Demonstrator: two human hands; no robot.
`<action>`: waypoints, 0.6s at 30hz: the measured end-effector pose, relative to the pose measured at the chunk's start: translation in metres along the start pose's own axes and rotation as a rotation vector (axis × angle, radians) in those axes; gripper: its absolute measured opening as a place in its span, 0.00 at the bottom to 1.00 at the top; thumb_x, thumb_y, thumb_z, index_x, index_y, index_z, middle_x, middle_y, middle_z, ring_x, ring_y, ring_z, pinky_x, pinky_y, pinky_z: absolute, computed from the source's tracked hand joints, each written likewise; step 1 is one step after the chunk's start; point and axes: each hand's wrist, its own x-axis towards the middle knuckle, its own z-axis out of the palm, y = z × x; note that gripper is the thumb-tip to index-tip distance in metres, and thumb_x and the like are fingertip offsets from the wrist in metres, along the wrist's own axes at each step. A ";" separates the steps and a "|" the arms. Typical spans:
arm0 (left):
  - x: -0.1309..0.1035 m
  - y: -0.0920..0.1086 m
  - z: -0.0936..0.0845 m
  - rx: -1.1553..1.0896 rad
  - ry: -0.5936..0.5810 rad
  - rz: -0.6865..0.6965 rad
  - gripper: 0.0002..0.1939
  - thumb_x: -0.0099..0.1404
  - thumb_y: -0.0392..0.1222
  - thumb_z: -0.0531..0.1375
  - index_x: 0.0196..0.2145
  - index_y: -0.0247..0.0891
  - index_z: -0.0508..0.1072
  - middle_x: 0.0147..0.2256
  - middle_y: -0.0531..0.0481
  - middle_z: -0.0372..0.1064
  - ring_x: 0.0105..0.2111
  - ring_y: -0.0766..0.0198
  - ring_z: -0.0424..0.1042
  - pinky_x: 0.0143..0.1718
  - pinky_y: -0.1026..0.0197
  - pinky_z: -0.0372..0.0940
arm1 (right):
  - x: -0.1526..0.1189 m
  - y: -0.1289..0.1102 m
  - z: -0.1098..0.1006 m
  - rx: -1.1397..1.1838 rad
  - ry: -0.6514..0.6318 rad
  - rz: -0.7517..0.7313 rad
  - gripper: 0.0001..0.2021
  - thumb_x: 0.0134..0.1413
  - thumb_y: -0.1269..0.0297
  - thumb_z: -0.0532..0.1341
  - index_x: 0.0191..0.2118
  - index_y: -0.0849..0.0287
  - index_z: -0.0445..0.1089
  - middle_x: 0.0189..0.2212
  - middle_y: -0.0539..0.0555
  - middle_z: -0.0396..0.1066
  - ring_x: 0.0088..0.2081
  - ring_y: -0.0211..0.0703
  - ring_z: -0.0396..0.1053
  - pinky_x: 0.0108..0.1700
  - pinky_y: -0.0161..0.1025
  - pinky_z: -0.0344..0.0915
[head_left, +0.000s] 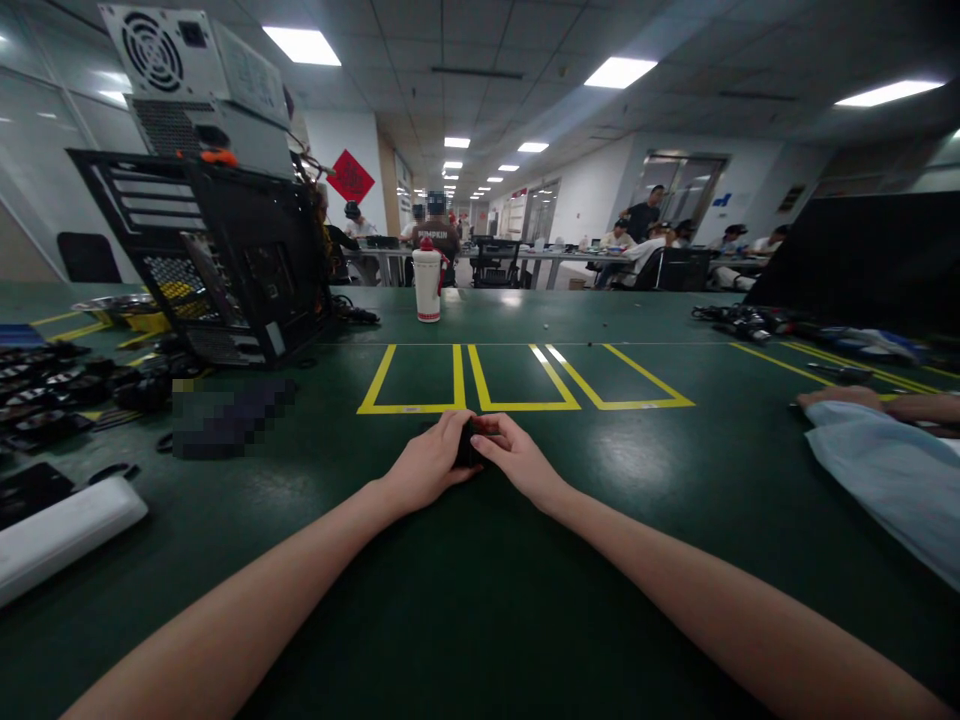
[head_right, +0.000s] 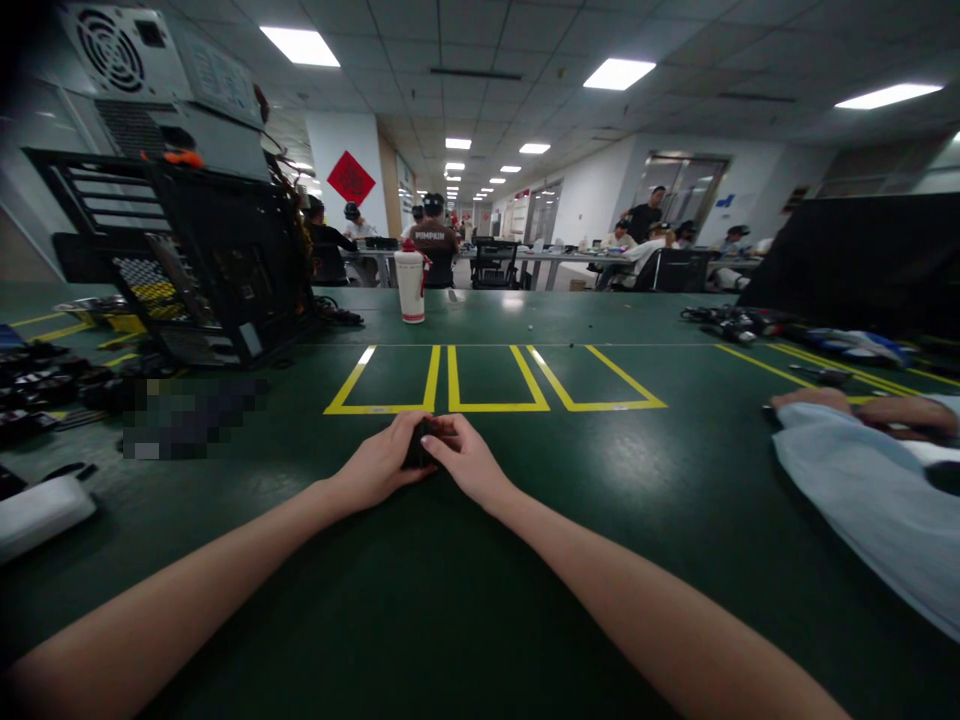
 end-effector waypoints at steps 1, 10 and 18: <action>0.000 0.000 0.000 -0.001 0.003 -0.001 0.29 0.55 0.42 0.58 0.50 0.40 0.48 0.48 0.45 0.55 0.45 0.56 0.63 0.43 0.53 0.62 | 0.000 -0.001 -0.001 -0.005 -0.001 0.020 0.13 0.49 0.61 0.57 0.42 0.56 0.61 0.41 0.53 0.63 0.45 0.43 0.62 0.46 0.44 0.61; 0.000 0.002 -0.002 -0.012 -0.007 0.009 0.28 0.55 0.41 0.58 0.50 0.39 0.49 0.47 0.44 0.55 0.45 0.55 0.62 0.44 0.53 0.62 | -0.001 0.002 -0.002 0.050 -0.065 -0.037 0.12 0.45 0.64 0.60 0.37 0.56 0.60 0.38 0.50 0.63 0.42 0.41 0.63 0.45 0.42 0.62; 0.000 0.000 0.000 -0.023 0.004 0.019 0.28 0.55 0.41 0.59 0.50 0.40 0.49 0.48 0.45 0.55 0.46 0.55 0.63 0.44 0.51 0.62 | 0.000 0.003 -0.001 -0.001 -0.004 -0.035 0.09 0.49 0.61 0.56 0.38 0.55 0.61 0.39 0.51 0.63 0.43 0.41 0.63 0.45 0.43 0.62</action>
